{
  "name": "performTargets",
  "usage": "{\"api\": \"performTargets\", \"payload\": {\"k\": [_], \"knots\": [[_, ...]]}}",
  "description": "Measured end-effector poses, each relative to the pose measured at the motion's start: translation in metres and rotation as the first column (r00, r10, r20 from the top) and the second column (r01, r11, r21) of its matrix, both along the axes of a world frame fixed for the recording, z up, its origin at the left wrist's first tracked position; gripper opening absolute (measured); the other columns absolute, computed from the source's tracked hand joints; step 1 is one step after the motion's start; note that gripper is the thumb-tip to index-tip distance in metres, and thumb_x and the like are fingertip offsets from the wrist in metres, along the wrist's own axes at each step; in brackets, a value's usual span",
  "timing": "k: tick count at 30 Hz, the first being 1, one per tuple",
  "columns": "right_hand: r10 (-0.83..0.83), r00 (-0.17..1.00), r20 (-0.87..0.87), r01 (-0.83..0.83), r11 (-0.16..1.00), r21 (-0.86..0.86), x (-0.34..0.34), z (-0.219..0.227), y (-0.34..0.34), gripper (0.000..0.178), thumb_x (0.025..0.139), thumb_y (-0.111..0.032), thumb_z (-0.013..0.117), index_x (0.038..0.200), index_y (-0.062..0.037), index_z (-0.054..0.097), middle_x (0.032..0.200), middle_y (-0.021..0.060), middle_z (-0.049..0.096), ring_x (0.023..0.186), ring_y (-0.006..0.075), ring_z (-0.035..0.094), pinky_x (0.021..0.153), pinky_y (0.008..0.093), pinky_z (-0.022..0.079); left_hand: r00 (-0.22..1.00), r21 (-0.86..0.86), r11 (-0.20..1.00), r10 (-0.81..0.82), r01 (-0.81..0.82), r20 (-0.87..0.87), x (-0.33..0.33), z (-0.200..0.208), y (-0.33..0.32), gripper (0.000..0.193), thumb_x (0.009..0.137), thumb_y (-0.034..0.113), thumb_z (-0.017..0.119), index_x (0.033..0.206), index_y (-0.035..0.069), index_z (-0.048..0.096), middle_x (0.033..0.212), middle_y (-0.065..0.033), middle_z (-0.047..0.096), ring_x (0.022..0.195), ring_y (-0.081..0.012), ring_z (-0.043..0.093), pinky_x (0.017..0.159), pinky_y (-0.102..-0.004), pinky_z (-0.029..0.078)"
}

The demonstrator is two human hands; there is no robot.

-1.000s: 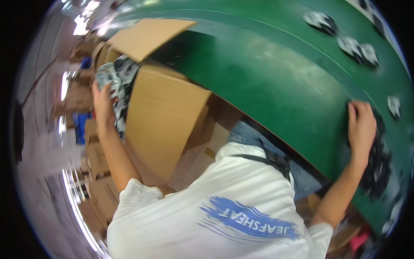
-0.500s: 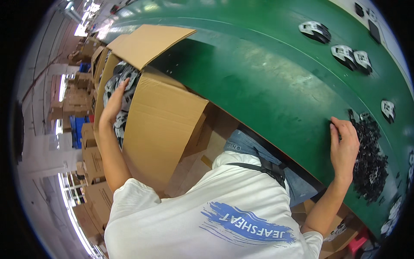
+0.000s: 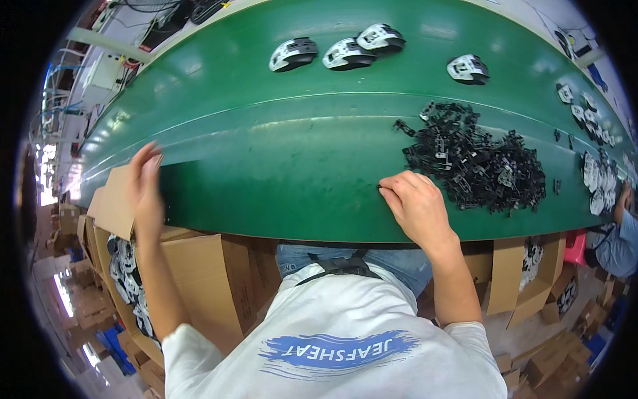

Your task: The person picks up a mouse shell and a black plastic component by hand, fits the component into the shell, and presses it into place. After repeating this process for several shells, the person places the assembled mouse shells on the conveyor belt.

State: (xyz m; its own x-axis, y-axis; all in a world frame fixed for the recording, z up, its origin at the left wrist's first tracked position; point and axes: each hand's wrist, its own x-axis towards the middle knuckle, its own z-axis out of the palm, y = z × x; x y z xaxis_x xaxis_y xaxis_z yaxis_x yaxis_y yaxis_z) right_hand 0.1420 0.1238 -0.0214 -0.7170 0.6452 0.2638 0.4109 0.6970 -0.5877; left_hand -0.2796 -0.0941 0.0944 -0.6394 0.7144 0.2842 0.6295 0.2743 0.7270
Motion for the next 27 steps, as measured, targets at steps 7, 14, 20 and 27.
{"api": "performTargets", "payload": {"k": [7, 14, 20, 27], "knots": [[-0.088, 0.995, 0.056, 0.086, 0.996, 0.040, 0.004, 0.003, 0.001, 0.011, 0.092, -0.012, 0.079, 0.100, -0.0051, 0.075, 0.095, 0.0088, 0.072, 0.087, 0.0309, 0.072, 0.079, 0.0423, 0.059, 0.842, -0.085, 0.969, -0.245, 0.234, -0.481, 0.015, -0.132, 0.264, 0.068, 0.101, 0.045, 0.074, 0.158, 0.015, 0.055, 0.157, -0.0207, 0.054, 0.146, -0.0392, 0.050, 0.119, -0.0491, 0.044], [-0.118, 0.993, -0.017, 0.112, 0.973, -0.200, 0.020, 0.017, -0.013, 0.012, 0.094, -0.012, 0.079, 0.101, -0.0025, 0.077, 0.096, 0.0113, 0.077, 0.082, 0.0283, 0.076, 0.075, 0.0369, 0.061, 0.843, -0.281, 0.956, -0.218, 0.084, -0.491, -0.011, -0.148, 0.275, 0.062, 0.105, 0.050, 0.066, 0.155, 0.015, 0.057, 0.149, -0.0204, 0.060, 0.139, -0.0408, 0.055, 0.116, -0.0490, 0.046], [-0.233, 0.879, -0.417, -0.103, 0.760, -0.641, -0.007, 0.043, -0.023, 0.013, 0.093, -0.007, 0.084, 0.099, 0.0026, 0.077, 0.094, 0.0085, 0.079, 0.082, 0.0136, 0.075, 0.074, 0.0280, 0.060, -0.186, 0.628, 0.778, -0.619, -0.014, 0.763, 0.101, -0.075, 0.151, 0.059, 0.119, 0.047, 0.032, 0.149, 0.003, 0.058, 0.148, -0.0225, 0.062, 0.138, -0.0357, 0.059, 0.115, -0.0512, 0.051], [-0.035, 0.856, -0.516, -0.153, 0.936, -0.316, -0.068, 0.070, -0.027, 0.013, 0.084, -0.006, 0.087, 0.094, -0.0051, 0.079, 0.085, 0.0067, 0.074, 0.071, 0.0201, 0.071, 0.065, 0.0322, 0.056, -0.198, 0.465, 0.879, -0.478, -0.107, 0.856, 0.211, -0.060, 0.087, 0.070, 0.117, 0.059, 0.025, 0.157, 0.007, 0.047, 0.146, -0.0177, 0.062, 0.134, -0.0282, 0.062, 0.117, -0.0466, 0.048]]}}
